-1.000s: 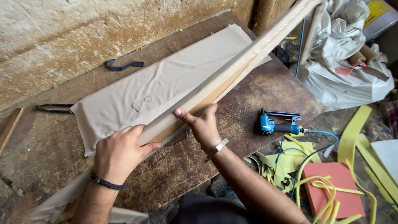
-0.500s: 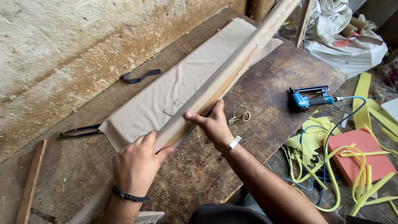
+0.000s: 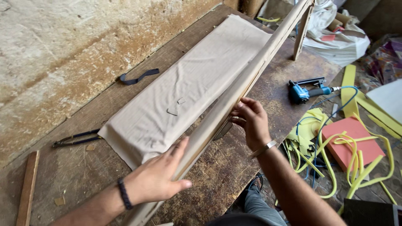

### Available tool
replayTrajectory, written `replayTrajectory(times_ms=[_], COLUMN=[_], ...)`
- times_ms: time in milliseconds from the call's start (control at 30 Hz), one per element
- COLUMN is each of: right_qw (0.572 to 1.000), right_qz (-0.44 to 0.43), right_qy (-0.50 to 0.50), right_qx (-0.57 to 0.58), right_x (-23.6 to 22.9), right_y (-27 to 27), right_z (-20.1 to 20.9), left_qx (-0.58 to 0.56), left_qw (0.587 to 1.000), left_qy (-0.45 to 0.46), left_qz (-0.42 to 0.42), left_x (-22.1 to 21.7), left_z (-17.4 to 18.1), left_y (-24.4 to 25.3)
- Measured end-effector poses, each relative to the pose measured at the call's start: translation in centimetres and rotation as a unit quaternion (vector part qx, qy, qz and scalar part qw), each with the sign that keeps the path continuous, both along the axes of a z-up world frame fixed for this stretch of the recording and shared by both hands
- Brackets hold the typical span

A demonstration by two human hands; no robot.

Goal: The person staples beige fabric onto a rectangular wooden frame using a pneumatic staple gun. They repeatedly fold the fabric edges and drive staples along the sides to secure the material.

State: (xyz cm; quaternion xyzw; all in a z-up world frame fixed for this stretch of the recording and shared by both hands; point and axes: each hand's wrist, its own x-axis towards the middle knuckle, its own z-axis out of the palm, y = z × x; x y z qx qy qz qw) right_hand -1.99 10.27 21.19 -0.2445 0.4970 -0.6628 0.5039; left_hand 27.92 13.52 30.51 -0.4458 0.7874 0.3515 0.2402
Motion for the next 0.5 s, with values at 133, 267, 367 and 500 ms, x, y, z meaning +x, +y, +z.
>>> replayTrajectory(times_ms=[133,267,367,500], right_qw=[0.989,0.977,0.976,0.976], right_qz=[0.043,-0.003,-0.056,-0.103], right_qy=[-0.139,-0.195,-0.180,-0.143], right_qx=[0.004,0.088,0.114,0.124], right_x=[-3.5,-5.3,-6.5,-8.4], right_y=[-1.4,-2.2,-2.9,-4.4], right_z=[2.0,2.9,3.2,3.6], left_qx=[-0.028,0.087,0.125,0.176], left_qw=[0.959,0.880,0.854,0.834], left_qy=[0.277,0.466,0.506,0.522], left_qz=[-0.048,-0.011,-0.005,0.021], left_x=[-4.8,-11.3,-15.9,-21.0], left_z=[-2.8,-5.5,-6.7,-7.9], left_y=[-3.9,-8.8,-11.6,-13.6])
